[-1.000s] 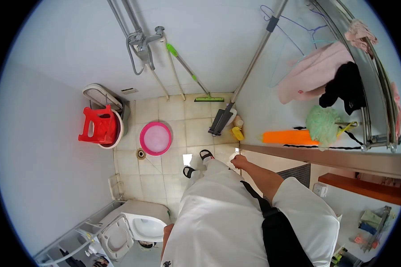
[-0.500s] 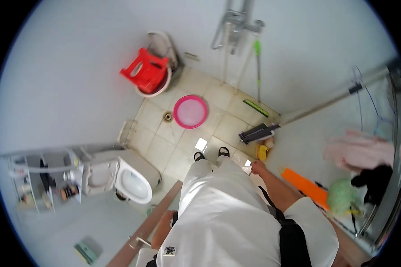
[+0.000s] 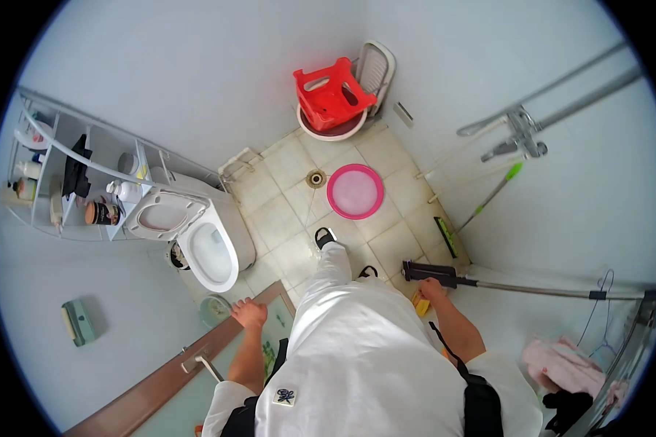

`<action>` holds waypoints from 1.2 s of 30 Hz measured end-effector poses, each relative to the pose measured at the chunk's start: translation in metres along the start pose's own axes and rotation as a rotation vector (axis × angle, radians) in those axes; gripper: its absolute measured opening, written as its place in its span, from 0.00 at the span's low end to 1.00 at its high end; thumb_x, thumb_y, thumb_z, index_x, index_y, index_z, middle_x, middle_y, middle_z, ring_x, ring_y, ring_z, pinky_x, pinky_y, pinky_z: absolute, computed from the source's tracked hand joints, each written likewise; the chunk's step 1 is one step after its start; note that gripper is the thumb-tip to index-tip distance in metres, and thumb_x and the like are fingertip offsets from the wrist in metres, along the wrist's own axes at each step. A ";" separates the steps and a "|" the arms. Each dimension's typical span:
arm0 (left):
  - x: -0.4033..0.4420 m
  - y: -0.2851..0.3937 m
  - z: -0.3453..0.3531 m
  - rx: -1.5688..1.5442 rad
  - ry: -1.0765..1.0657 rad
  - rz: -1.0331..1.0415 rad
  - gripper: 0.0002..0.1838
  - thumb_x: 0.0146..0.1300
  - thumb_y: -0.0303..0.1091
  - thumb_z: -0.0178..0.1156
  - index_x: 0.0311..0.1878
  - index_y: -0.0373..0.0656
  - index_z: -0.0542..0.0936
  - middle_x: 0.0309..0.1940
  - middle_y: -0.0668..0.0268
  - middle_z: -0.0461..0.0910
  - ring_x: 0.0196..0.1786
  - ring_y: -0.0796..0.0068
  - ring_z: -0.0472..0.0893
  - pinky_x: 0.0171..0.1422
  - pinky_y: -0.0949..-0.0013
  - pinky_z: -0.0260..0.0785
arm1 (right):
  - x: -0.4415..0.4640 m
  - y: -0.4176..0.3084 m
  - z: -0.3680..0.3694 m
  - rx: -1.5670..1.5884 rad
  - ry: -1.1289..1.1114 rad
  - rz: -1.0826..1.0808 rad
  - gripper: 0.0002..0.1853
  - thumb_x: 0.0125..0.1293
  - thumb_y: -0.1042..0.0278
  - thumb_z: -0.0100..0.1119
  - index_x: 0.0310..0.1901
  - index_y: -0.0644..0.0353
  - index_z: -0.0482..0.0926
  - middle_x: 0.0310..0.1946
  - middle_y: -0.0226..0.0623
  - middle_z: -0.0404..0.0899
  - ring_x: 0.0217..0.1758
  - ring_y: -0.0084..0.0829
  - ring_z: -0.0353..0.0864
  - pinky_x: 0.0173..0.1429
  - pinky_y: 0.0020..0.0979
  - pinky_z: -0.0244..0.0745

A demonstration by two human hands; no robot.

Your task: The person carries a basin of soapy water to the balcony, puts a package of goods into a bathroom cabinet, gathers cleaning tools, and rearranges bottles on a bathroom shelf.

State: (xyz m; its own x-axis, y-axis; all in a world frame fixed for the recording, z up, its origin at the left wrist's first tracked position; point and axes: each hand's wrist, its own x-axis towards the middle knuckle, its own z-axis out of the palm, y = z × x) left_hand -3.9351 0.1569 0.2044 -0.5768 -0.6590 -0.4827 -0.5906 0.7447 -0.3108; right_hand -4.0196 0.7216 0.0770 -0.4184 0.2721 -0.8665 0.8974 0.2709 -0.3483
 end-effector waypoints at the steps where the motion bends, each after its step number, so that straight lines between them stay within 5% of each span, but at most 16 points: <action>1: 0.008 0.000 -0.006 0.097 -0.015 -0.025 0.28 0.55 0.52 0.56 0.56 0.45 0.76 0.58 0.52 0.72 0.67 0.50 0.65 0.70 0.38 0.49 | 0.001 -0.013 0.003 -0.031 -0.007 -0.007 0.11 0.60 0.67 0.55 0.38 0.66 0.75 0.26 0.41 0.77 0.23 0.31 0.78 0.24 0.32 0.74; 4: 0.039 -0.020 -0.008 0.079 -0.323 -0.226 0.31 0.57 0.52 0.54 0.62 0.47 0.72 0.63 0.52 0.69 0.69 0.50 0.64 0.71 0.35 0.44 | -0.003 -0.072 0.019 -0.017 -0.022 -0.001 0.10 0.65 0.67 0.53 0.42 0.66 0.73 0.30 0.40 0.76 0.24 0.29 0.76 0.25 0.31 0.74; 6: 0.063 -0.044 0.007 -0.039 -0.557 -0.225 0.31 0.58 0.49 0.53 0.63 0.45 0.72 0.66 0.55 0.66 0.69 0.52 0.64 0.72 0.41 0.49 | -0.004 -0.106 0.030 0.003 -0.023 -0.044 0.10 0.61 0.65 0.56 0.38 0.63 0.75 0.26 0.38 0.77 0.23 0.29 0.77 0.25 0.29 0.74; 9: 0.102 -0.090 0.097 -0.089 -0.732 -0.098 0.33 0.57 0.59 0.51 0.58 0.45 0.76 0.61 0.57 0.73 0.64 0.55 0.71 0.67 0.52 0.61 | -0.018 -0.161 0.054 -0.042 -0.001 -0.089 0.10 0.59 0.66 0.55 0.37 0.63 0.75 0.25 0.37 0.77 0.22 0.29 0.77 0.25 0.28 0.73; 12: 0.079 -0.079 0.076 -0.266 -0.684 -0.061 0.28 0.58 0.46 0.54 0.61 0.44 0.74 0.63 0.58 0.71 0.66 0.59 0.70 0.66 0.62 0.64 | 0.005 -0.190 0.063 -0.078 -0.104 -0.174 0.10 0.59 0.65 0.53 0.36 0.65 0.75 0.23 0.37 0.76 0.21 0.28 0.76 0.24 0.29 0.71; 14: 0.076 -0.072 0.094 -0.235 -0.766 -0.149 0.27 0.57 0.46 0.55 0.59 0.44 0.76 0.60 0.56 0.73 0.64 0.59 0.72 0.65 0.62 0.65 | 0.005 -0.209 0.077 -0.121 -0.122 -0.233 0.10 0.63 0.65 0.52 0.28 0.61 0.73 0.20 0.33 0.70 0.21 0.26 0.71 0.22 0.30 0.66; 15: 0.059 -0.060 0.040 -0.258 -0.634 -0.317 0.26 0.58 0.47 0.55 0.57 0.44 0.77 0.59 0.56 0.75 0.62 0.60 0.74 0.62 0.62 0.68 | 0.031 -0.205 0.075 -0.060 -0.298 -0.170 0.09 0.62 0.65 0.52 0.31 0.62 0.74 0.21 0.34 0.72 0.22 0.27 0.73 0.22 0.30 0.67; 16: 0.057 -0.054 -0.005 -0.307 -0.655 -0.353 0.27 0.58 0.47 0.54 0.59 0.43 0.75 0.62 0.55 0.72 0.67 0.59 0.69 0.67 0.58 0.62 | 0.014 -0.210 0.080 -0.047 -0.192 -0.176 0.10 0.62 0.65 0.52 0.33 0.63 0.75 0.22 0.36 0.74 0.23 0.29 0.75 0.22 0.30 0.68; 20: 0.066 -0.078 -0.037 -0.182 -0.198 -0.368 0.31 0.58 0.48 0.50 0.63 0.41 0.70 0.66 0.52 0.64 0.74 0.51 0.53 0.75 0.45 0.35 | 0.038 -0.238 0.080 -0.416 -0.231 -0.183 0.13 0.62 0.65 0.53 0.41 0.67 0.74 0.28 0.45 0.78 0.24 0.33 0.78 0.24 0.33 0.73; 22: 0.064 -0.097 -0.061 -0.074 -0.122 -0.462 0.30 0.60 0.47 0.49 0.63 0.40 0.70 0.67 0.52 0.64 0.72 0.52 0.56 0.75 0.45 0.35 | 0.065 -0.255 0.079 -0.438 -0.250 -0.171 0.13 0.62 0.66 0.51 0.42 0.68 0.74 0.30 0.46 0.79 0.24 0.35 0.79 0.25 0.34 0.75; 28: 0.059 -0.148 -0.055 -0.096 -0.522 -0.601 0.27 0.59 0.46 0.51 0.59 0.42 0.74 0.62 0.55 0.71 0.66 0.54 0.67 0.70 0.48 0.46 | 0.103 -0.349 0.084 -0.427 -0.329 -0.222 0.16 0.64 0.64 0.52 0.50 0.63 0.69 0.31 0.45 0.77 0.29 0.37 0.79 0.29 0.37 0.78; 30: 0.064 -0.149 -0.040 -0.129 -0.453 -0.632 0.26 0.59 0.46 0.52 0.57 0.42 0.76 0.59 0.57 0.74 0.64 0.56 0.70 0.68 0.50 0.49 | 0.122 -0.368 0.077 -0.336 -0.447 -0.257 0.16 0.65 0.64 0.51 0.50 0.63 0.68 0.31 0.45 0.77 0.29 0.38 0.80 0.31 0.37 0.79; 36: 0.038 -0.122 -0.061 -0.145 -0.341 -0.588 0.25 0.56 0.46 0.53 0.54 0.42 0.78 0.54 0.55 0.77 0.61 0.59 0.72 0.65 0.53 0.52 | 0.076 -0.402 0.088 -0.548 -0.325 -0.307 0.15 0.65 0.65 0.50 0.50 0.64 0.68 0.31 0.45 0.77 0.31 0.39 0.81 0.33 0.38 0.79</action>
State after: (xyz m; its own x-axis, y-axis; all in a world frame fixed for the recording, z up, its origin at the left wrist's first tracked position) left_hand -3.9198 0.0345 0.2739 0.0579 -0.8610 -0.5054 -0.8337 0.2368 -0.4989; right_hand -4.3997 0.5523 0.1192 -0.5015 -0.1574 -0.8507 0.5099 0.7406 -0.4377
